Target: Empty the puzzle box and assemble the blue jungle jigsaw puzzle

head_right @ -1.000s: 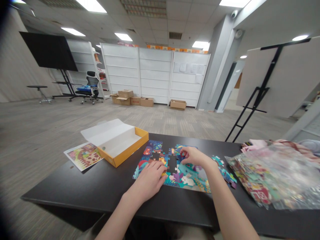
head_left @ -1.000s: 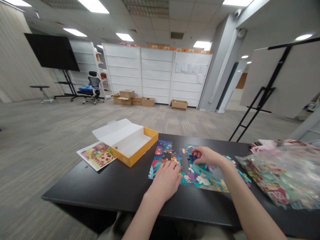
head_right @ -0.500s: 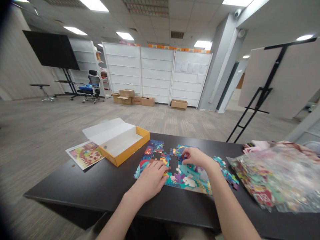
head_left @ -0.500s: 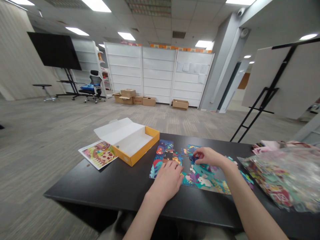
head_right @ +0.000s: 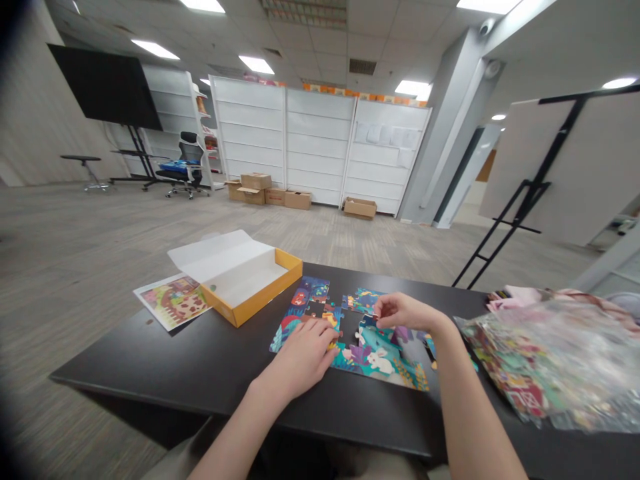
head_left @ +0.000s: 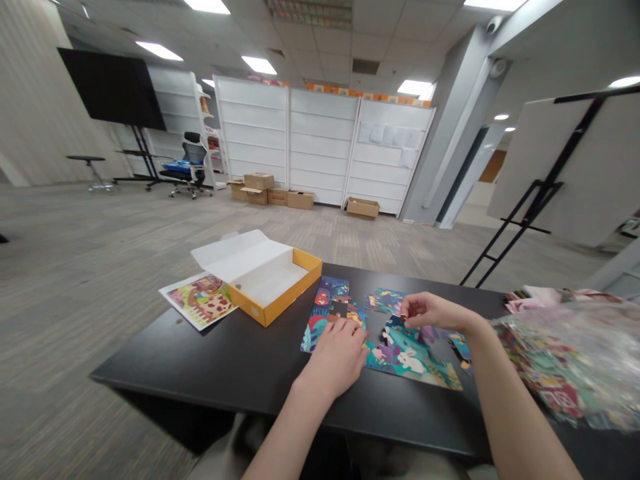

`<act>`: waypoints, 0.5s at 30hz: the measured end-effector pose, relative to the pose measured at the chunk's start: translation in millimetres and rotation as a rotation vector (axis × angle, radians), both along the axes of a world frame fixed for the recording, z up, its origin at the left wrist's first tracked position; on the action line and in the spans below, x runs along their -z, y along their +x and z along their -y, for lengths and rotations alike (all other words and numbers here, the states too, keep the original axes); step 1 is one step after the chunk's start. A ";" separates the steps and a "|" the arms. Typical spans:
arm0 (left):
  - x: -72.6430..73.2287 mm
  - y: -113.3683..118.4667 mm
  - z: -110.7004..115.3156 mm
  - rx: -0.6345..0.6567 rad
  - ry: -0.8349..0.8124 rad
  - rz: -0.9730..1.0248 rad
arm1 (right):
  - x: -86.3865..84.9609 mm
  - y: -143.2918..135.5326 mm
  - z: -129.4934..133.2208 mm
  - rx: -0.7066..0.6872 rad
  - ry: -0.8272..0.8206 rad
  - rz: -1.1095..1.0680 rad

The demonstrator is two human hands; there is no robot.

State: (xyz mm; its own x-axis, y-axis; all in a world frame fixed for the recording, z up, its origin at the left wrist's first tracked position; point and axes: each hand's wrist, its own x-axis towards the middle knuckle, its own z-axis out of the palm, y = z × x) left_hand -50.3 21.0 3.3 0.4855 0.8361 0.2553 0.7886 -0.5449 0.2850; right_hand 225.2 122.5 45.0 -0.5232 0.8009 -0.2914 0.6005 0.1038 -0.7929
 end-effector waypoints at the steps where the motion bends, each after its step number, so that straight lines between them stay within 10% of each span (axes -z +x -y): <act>1: -0.6 0.0 0.0 0.002 0.002 -0.002 | 0.1 0.5 -0.1 -0.007 -0.003 0.001; 15: 9.2 42.1 16.5 0.146 0.086 0.100 | 13.3 -12.6 -8.7 0.048 0.330 0.388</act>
